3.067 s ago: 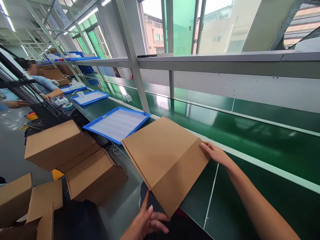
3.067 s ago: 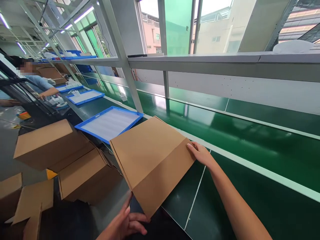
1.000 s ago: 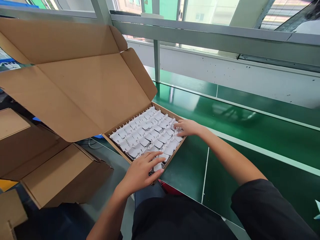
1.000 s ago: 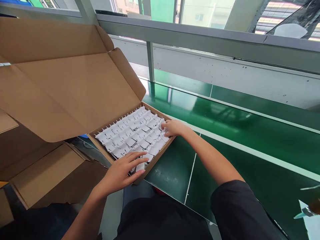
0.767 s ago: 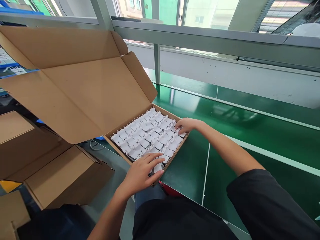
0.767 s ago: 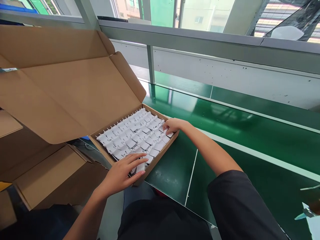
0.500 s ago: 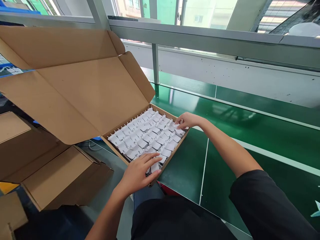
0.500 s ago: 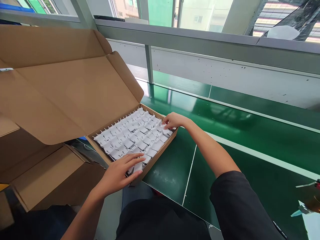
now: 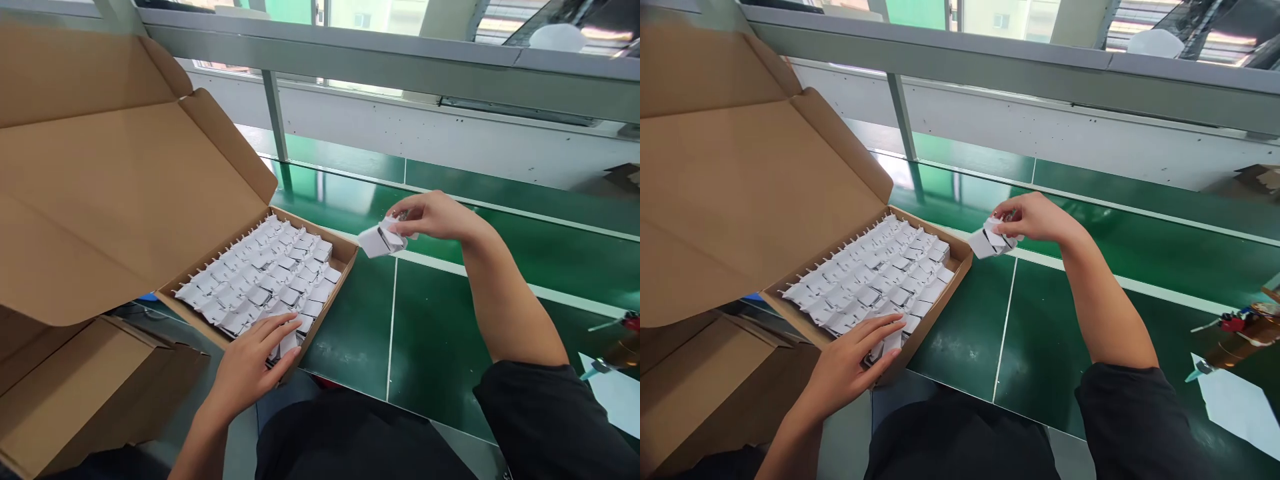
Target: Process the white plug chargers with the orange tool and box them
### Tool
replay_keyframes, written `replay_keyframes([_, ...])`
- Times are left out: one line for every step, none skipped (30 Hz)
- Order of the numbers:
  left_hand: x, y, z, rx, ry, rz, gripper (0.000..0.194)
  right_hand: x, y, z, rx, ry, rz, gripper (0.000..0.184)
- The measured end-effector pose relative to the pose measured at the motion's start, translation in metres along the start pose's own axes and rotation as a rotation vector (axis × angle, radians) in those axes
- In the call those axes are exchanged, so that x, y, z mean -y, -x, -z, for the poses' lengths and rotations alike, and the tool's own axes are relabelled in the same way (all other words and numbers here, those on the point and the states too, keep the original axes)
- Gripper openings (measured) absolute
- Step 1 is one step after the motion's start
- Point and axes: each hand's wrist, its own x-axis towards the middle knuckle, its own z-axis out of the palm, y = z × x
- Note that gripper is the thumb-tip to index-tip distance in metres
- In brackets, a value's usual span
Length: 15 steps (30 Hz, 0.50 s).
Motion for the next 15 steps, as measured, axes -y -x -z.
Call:
replay_keyframes([0.001,0.000,0.000,-0.013,-0.002,-0.007,0.036,-0.007,0.011,-0.003,0.012,0.028,-0.050,0.044])
replay_keyframes([0.001,0.000,-0.001,-0.022,-0.004,-0.014,0.036,-0.015,0.022,-0.009,0.027,0.046,-0.105,0.043])
replay_keyframes([0.002,0.000,-0.001,-0.027,-0.006,-0.021,0.036,-0.025,0.032,-0.016,0.037,0.055,-0.163,0.041])
replay_keyframes([0.003,-0.001,-0.002,-0.030,-0.007,-0.027,0.035,-0.036,0.040,-0.024,0.043,0.057,-0.223,0.039])
replay_keyframes([0.003,-0.001,-0.002,-0.031,-0.008,-0.031,0.035,-0.047,0.048,-0.033,0.051,0.055,-0.285,0.037])
replay_keyframes([0.003,-0.001,-0.003,-0.031,-0.008,-0.034,0.035,-0.057,0.054,-0.042,0.062,0.048,-0.343,0.035])
replay_keyframes([0.003,-0.001,-0.003,-0.031,-0.006,-0.037,0.035,-0.068,0.058,-0.049,0.077,0.037,-0.396,0.034])
replay_keyframes([0.004,-0.001,-0.003,-0.031,-0.005,-0.037,0.035,-0.077,0.060,-0.056,0.089,0.029,-0.441,0.033])
replay_keyframes([0.004,-0.001,-0.003,-0.031,-0.004,-0.036,0.035,-0.085,0.060,-0.061,0.095,0.026,-0.475,0.033])
replay_keyframes([0.003,-0.001,-0.003,-0.030,-0.004,-0.031,0.036,-0.091,0.060,-0.065,0.094,0.029,-0.498,0.033])
replay_keyframes([0.003,-0.001,-0.003,-0.028,-0.004,-0.024,0.036,-0.097,0.058,-0.067,0.087,0.038,-0.513,0.033])
replay_keyframes([0.003,0.000,-0.003,-0.026,-0.004,-0.016,0.036,-0.101,0.056,-0.068,0.078,0.052,-0.520,0.033])
replay_keyframes([0.003,0.000,-0.003,-0.023,-0.004,-0.007,0.036,-0.105,0.055,-0.068,0.074,0.064,-0.523,0.032])
replay_keyframes([0.003,0.001,-0.004,-0.020,-0.004,0.002,0.036,-0.107,0.053,-0.067,0.079,0.071,-0.523,0.031])
replay_keyframes([0.002,0.001,-0.004,-0.017,-0.003,0.009,0.036,-0.109,0.052,-0.065,0.093,0.071,-0.520,0.030])
